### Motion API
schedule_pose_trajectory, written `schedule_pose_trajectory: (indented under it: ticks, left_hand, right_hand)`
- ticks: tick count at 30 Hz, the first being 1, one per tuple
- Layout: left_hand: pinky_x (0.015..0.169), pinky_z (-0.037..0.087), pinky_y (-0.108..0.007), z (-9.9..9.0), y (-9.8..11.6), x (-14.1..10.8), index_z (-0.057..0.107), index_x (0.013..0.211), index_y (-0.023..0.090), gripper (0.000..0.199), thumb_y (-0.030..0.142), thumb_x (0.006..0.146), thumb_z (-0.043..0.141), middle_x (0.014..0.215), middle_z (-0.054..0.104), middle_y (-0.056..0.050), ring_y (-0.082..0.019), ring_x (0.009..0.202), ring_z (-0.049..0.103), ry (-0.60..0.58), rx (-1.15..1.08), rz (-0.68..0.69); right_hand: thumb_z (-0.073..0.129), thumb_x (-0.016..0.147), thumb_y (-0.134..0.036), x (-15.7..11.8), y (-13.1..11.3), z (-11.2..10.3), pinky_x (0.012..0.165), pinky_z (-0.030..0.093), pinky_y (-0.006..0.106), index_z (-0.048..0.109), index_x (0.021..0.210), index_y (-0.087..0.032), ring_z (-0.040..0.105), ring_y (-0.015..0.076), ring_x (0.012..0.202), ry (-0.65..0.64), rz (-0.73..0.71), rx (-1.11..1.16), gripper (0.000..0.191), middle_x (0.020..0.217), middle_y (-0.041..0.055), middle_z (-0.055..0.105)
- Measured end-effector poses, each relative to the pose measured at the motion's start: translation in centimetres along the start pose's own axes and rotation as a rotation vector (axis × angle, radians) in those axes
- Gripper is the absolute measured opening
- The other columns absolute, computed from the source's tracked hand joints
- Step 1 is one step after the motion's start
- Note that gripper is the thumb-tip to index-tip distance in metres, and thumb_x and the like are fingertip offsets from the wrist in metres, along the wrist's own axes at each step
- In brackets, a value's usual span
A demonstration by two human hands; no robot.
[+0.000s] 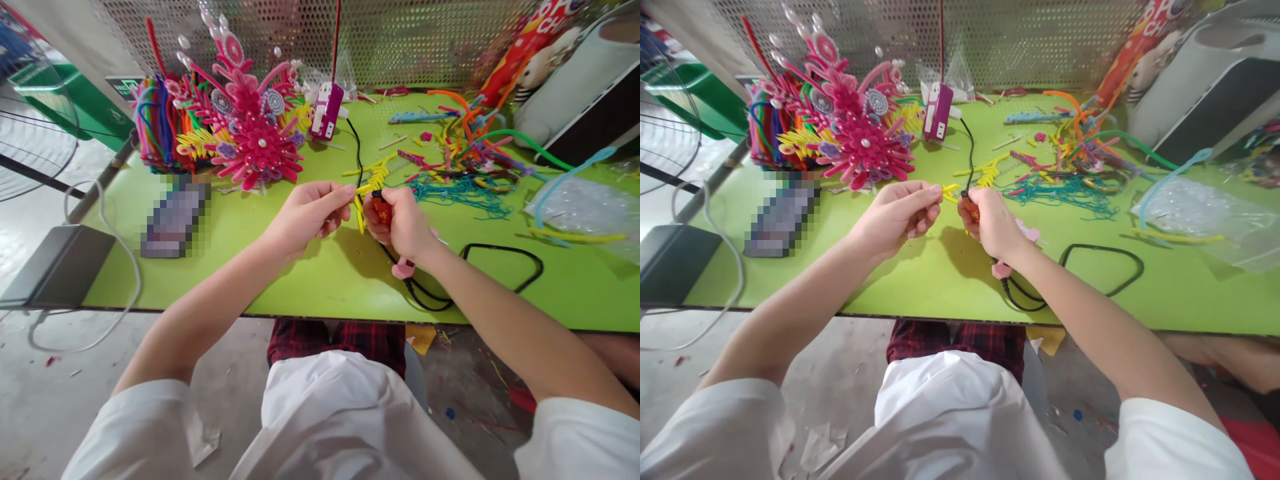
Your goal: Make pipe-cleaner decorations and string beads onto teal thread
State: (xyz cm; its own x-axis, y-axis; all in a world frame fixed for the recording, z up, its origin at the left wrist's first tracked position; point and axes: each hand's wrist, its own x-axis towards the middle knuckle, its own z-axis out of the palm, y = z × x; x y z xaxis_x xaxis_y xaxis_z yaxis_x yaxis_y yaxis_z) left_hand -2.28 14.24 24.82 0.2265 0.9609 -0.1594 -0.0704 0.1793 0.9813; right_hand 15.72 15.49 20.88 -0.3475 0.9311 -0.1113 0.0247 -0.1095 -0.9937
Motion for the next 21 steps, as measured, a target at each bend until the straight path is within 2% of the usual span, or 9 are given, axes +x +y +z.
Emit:
schedule_pose_trajectory:
  ticks: [3, 7, 9, 16, 21]
  left_hand:
    - [0.035, 0.027, -0.012, -0.1, 0.0, 0.0, 0.059, 0.070, 0.015, 0.030, 0.023, 0.098, 0.067, 0.060, 0.060, 0.004, -0.001, 0.041, 0.046, -0.004, -0.007, 0.004]
    - [0.034, 0.027, -0.012, -0.1, 0.0, 0.1, 0.060, 0.071, 0.015, 0.028, 0.023, 0.097, 0.067, 0.061, 0.060, 0.003, -0.001, 0.041, 0.046, 0.008, -0.019, 0.008]
    - [0.034, 0.027, -0.012, -0.1, 0.1, 0.2, 0.059, 0.070, 0.015, 0.029, 0.023, 0.097, 0.067, 0.061, 0.060, 0.003, -0.001, 0.041, 0.046, 0.012, -0.020, 0.005]
    - [0.035, 0.027, -0.012, -0.2, 0.0, 0.2, 0.060, 0.071, 0.015, 0.028, 0.026, 0.095, 0.069, 0.062, 0.060, 0.003, -0.001, 0.042, 0.045, 0.010, -0.006, 0.005]
    - [0.036, 0.027, -0.013, -0.1, -0.1, 0.1, 0.059, 0.070, 0.016, 0.029, 0.029, 0.093, 0.072, 0.061, 0.060, 0.004, -0.001, 0.043, 0.045, 0.006, 0.023, 0.005]
  right_hand:
    - [0.044, 0.096, -0.062, -0.1, 0.1, -0.1, 0.046, 0.011, 0.027, 0.037, 0.072, -0.023, 0.019, 0.0095, 0.048, -0.011, -0.030, 0.020, 0.047, 0.059, -0.0039, 0.023]
    - [0.038, 0.092, -0.082, 0.1, -0.4, -0.3, 0.044, 0.012, 0.026, 0.040, 0.079, -0.024, 0.016, 0.0094, 0.046, -0.052, 0.061, 0.061, 0.060, 0.056, -0.0051, 0.022]
    - [0.038, 0.089, -0.085, 0.1, -0.6, -0.3, 0.044, 0.012, 0.025, 0.042, 0.079, -0.023, 0.017, 0.0091, 0.046, -0.079, 0.067, 0.060, 0.062, 0.055, -0.0051, 0.023]
    - [0.037, 0.096, -0.065, 0.2, -0.3, -0.2, 0.043, 0.011, 0.027, 0.038, 0.071, -0.023, 0.016, 0.0099, 0.045, -0.098, 0.056, 0.004, 0.049, 0.052, -0.0038, 0.021]
    - [0.044, 0.095, -0.067, 0.1, 0.6, -0.5, 0.044, 0.009, 0.027, 0.038, 0.072, -0.024, 0.016, 0.0106, 0.047, -0.057, -0.005, -0.015, 0.050, 0.057, -0.0038, 0.022]
